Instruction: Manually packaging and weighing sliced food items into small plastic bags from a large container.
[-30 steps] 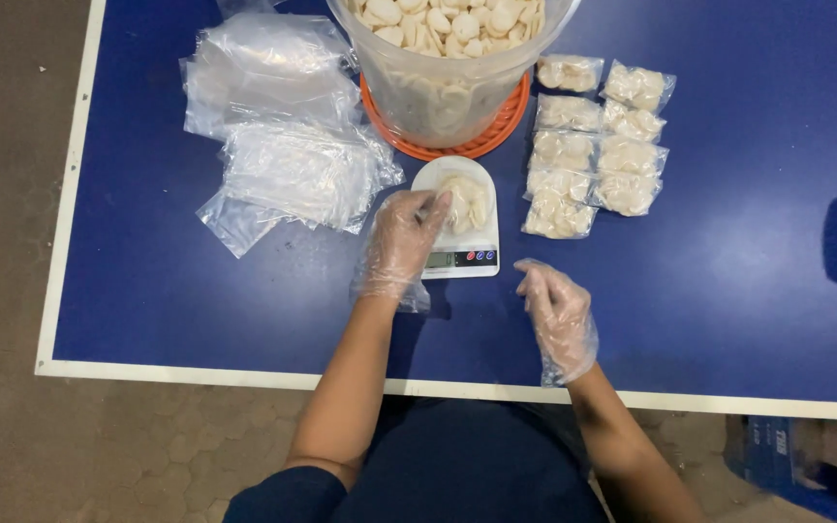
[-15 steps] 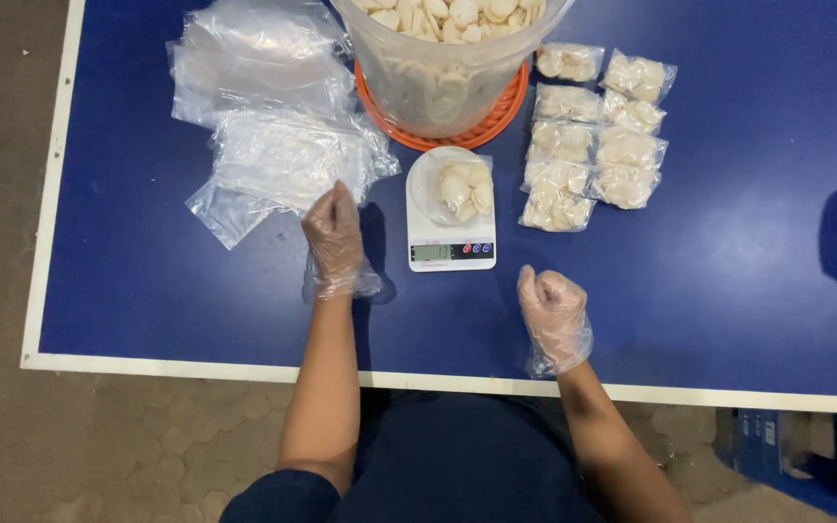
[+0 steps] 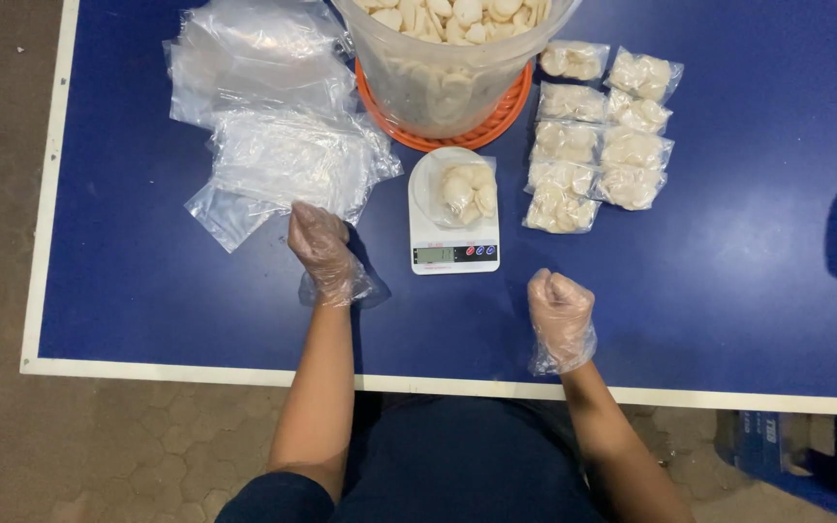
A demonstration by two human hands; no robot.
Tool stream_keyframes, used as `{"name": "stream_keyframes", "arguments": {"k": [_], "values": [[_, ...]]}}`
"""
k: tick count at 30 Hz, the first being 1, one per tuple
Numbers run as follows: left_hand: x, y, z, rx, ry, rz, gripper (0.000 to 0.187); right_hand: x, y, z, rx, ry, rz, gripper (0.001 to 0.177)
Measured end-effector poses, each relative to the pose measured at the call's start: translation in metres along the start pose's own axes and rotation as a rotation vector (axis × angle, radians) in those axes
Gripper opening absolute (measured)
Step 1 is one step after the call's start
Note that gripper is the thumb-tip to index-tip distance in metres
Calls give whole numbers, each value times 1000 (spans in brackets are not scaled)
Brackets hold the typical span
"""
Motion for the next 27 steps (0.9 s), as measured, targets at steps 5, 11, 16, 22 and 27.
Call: {"name": "stream_keyframes", "arguments": {"k": [5,11,16,22,27], "values": [[-6,-5,-24,-72,-2,-76,30,-1,-3,-5,25,-20,-68,59],[-6,1,-10,-245,-12,-111,37,1,7,23,85,55,-95,55],[-6,1,-31,-311,-5,-24,53,-8,34,65,302,31,28,16],[-4,-8,-12,-333,57,-96,27,-48,69,91,350,-17,216,42],[-3,-10,-2,-279,42,-105,27,-72,100,93,138,-256,599,60]]}}
Point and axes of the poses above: each hand's wrist, its own y-axis towards the middle knuckle, its own x-axis out of the back of the hand, z = x × y, the point moved 1 cm from there along y, towards the middle knuckle, and after that the axes turned 13 degrees about y, right-handed, at the moved point
